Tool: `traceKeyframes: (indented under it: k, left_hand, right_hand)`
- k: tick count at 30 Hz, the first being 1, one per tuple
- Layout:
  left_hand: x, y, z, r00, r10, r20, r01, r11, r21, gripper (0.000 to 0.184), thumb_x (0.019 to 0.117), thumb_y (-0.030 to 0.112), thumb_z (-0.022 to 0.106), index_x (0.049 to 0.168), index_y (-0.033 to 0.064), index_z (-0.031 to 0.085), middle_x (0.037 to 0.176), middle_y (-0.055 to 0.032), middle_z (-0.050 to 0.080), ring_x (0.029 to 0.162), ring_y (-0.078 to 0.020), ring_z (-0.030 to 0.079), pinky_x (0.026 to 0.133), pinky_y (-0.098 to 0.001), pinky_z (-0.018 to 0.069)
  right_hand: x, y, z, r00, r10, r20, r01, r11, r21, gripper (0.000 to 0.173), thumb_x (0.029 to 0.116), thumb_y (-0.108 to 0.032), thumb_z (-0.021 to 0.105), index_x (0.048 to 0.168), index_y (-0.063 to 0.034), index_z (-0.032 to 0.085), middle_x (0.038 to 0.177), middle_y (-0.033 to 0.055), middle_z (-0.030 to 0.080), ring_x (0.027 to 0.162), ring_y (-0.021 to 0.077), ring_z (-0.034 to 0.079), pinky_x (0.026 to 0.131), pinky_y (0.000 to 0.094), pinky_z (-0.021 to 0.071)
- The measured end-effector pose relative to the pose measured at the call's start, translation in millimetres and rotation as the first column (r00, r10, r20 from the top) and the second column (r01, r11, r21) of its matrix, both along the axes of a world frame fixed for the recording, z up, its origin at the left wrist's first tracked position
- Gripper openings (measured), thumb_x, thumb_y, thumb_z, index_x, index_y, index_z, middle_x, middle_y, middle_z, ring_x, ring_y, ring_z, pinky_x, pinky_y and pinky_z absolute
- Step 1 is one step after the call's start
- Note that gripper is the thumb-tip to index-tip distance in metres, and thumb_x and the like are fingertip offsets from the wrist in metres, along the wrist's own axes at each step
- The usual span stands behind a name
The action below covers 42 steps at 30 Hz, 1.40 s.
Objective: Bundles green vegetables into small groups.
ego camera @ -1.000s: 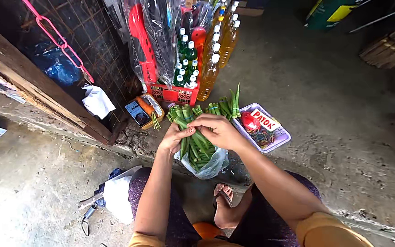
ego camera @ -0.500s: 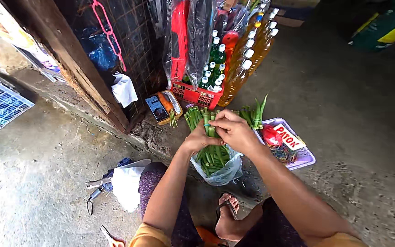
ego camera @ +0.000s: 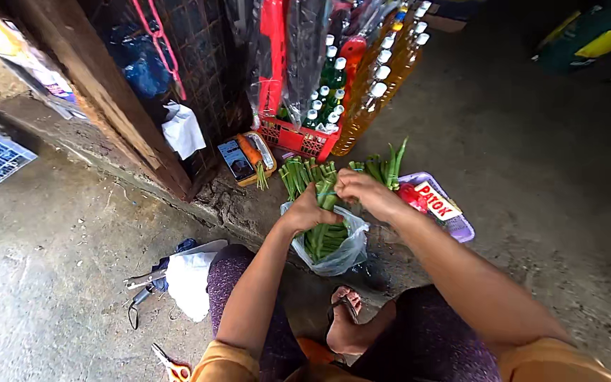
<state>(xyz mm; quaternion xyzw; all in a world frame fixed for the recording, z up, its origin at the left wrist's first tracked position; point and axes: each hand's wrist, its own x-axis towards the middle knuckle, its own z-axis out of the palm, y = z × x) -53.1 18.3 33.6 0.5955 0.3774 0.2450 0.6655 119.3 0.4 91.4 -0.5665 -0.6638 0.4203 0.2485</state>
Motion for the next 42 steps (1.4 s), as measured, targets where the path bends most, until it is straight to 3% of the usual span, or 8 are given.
traceKeyframes:
  k: [3,6,10,15,18,25,38,42]
  left_hand:
    - [7,3,-7,0.996,0.021,-0.087,-0.021,1.000,0.010,0.086,0.0765,-0.001,0.082,0.147,0.0004,0.033,0.113,-0.0184,0.066,0.097,-0.0219,0.069,0.089,-0.0392,0.0587]
    - [9,5,-8,0.989,0.150,-0.010,-0.150,0.987,-0.064,0.072,0.0809,-0.005,0.077,0.143,-0.0009,0.041,0.111,-0.0164,0.067,0.094,-0.0200,0.068,0.086,-0.0379,0.0577]
    - [0,8,0,0.963,0.234,0.137,-0.210,0.963,-0.168,0.063,0.0755,-0.015,0.076,0.130,0.0004,0.050,0.097,-0.0122,0.069,0.082,-0.0165,0.069,0.075,-0.0332,0.0597]
    - [14,4,-11,0.989,0.118,0.087,-0.115,0.993,-0.040,0.096,0.0681,-0.003,0.088,0.146,0.0014,0.032,0.117,-0.0165,0.067,0.105,-0.0207,0.069,0.094,-0.0388,0.0590]
    - [19,1,-15,0.984,0.176,-0.017,-0.175,0.982,0.067,0.106,0.0647,0.003,0.093,0.149,0.0030,0.029,0.121,-0.0195,0.065,0.110,-0.0247,0.068,0.097,-0.0439,0.0573]
    - [11,4,-10,0.981,0.141,0.132,-0.139,0.990,-0.024,0.092,0.0730,-0.007,0.084,0.147,0.0020,0.031,0.116,-0.0184,0.063,0.102,-0.0208,0.068,0.091,-0.0374,0.0579]
    - [8,6,-14,0.981,0.157,0.113,-0.158,0.987,0.002,0.090,0.0719,-0.003,0.089,0.145,0.0046,0.036,0.114,-0.0167,0.065,0.099,-0.0200,0.069,0.089,-0.0373,0.0590]
    - [7,4,-17,0.942,0.276,0.188,-0.285,0.959,0.018,0.095,0.0758,0.003,0.087,0.153,0.0118,0.032,0.126,-0.0169,0.062,0.106,-0.0231,0.066,0.089,-0.0417,0.0585]
  right_hand:
    - [5,0,-8,0.991,-0.016,-0.131,0.013,1.000,-0.021,0.022,0.0939,-0.012,0.062,0.073,-0.0082,0.055,0.086,0.0023,0.054,0.075,0.0091,0.050,0.067,0.0264,0.0433]
    - [-4,-13,-4,0.989,0.090,0.117,-0.104,0.987,0.123,0.027,0.0874,-0.020,0.079,0.081,-0.0013,0.061,0.097,0.0106,0.057,0.086,0.0188,0.058,0.075,0.0371,0.0518]
    - [-2,-28,-16,0.988,0.038,0.152,-0.065,0.982,0.178,0.028,0.0958,-0.029,0.070,0.095,-0.0014,0.067,0.105,0.0111,0.058,0.091,0.0185,0.058,0.080,0.0375,0.0504]
    - [-4,-22,-12,0.966,-0.237,0.102,0.225,0.968,0.115,0.031,0.0982,-0.032,0.071,0.096,-0.0017,0.064,0.102,0.0132,0.061,0.086,0.0227,0.061,0.079,0.0445,0.0524]
    - [-14,-15,-9,0.914,-0.216,0.343,0.206,0.976,0.066,0.043,0.1044,-0.042,0.058,0.105,-0.0003,0.064,0.099,0.0182,0.065,0.094,0.0342,0.064,0.085,0.0592,0.0500]
    - [-22,-21,-13,0.863,-0.204,0.463,0.094,0.964,0.250,0.040,0.1088,-0.031,0.051,0.096,0.0046,0.063,0.100,0.0225,0.064,0.095,0.0396,0.065,0.081,0.0600,0.0499]
    - [-16,-4,-37,0.928,-0.339,0.154,0.259,0.886,0.384,0.041,0.1091,-0.034,0.049,0.098,0.0028,0.064,0.091,0.0183,0.063,0.085,0.0316,0.063,0.078,0.0525,0.0505]
    - [-17,-7,-55,0.913,-0.343,-0.219,0.380,0.912,0.155,0.044,0.1047,-0.037,0.054,0.129,-0.0001,0.052,0.123,0.0192,0.058,0.100,0.0258,0.062,0.085,0.0462,0.0536]
